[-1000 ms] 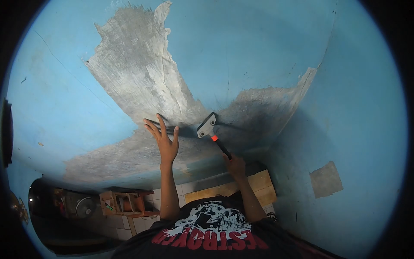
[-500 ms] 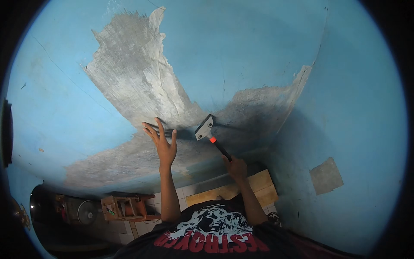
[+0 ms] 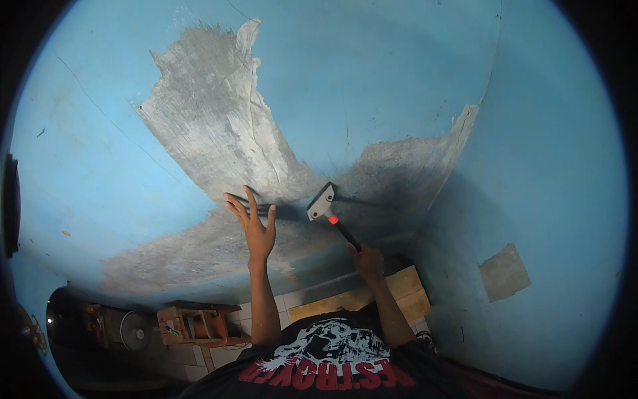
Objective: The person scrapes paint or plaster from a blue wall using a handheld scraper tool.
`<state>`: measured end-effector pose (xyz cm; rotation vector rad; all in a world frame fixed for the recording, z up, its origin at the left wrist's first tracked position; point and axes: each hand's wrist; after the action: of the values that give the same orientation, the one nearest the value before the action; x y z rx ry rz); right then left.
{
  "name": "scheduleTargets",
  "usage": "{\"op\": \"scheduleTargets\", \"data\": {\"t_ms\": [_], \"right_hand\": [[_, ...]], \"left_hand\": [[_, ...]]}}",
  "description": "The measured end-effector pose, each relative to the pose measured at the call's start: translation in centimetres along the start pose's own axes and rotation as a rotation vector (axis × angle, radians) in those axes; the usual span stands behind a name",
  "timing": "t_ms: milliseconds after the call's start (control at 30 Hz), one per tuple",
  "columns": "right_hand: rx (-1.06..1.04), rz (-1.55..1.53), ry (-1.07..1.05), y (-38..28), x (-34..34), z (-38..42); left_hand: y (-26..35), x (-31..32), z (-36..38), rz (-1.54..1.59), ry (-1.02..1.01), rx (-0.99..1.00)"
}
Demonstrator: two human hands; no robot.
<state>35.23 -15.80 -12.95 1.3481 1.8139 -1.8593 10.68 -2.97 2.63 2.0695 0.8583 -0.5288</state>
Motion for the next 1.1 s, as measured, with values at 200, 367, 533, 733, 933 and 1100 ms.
{"op": "scheduleTargets", "data": {"t_ms": [200, 367, 533, 733, 933, 1100], "right_hand": [[-0.052, -0.048, -0.009, -2.4, -0.8, -1.2], [0.011, -0.074, -0.019, -1.3, 0.0, 0.3], [0.023, -0.039, -0.011, -1.1, 0.2, 0.3], [-0.047, -0.071, 0.042, -3.1, 0.2, -1.4], [-0.019, -0.152, 0.035, -2.1, 1.4, 0.4], [0.052, -0.108, -0.038, -2.2, 1.3, 1.1]], "left_hand": [[0.0, -0.1, 0.0, -0.005, -0.008, 0.009], [-0.1, -0.3, 0.0, 0.01, -0.012, 0.026], [-0.3, 0.4, 0.1, 0.002, 0.001, 0.035], [-0.6, 0.2, 0.0, 0.023, -0.024, 0.02], [-0.6, -0.6, 0.2, 0.019, -0.034, 0.033], [-0.7, -0.8, 0.2, 0.019, -0.047, 0.039]]}}
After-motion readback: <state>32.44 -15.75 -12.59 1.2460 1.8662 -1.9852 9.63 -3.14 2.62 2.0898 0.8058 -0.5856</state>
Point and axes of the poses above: each hand's wrist, its own z-axis away from the middle knuckle, its own x-axis out of the palm, y = z × x, and after that the axes turned 1 degree about x, right-handed
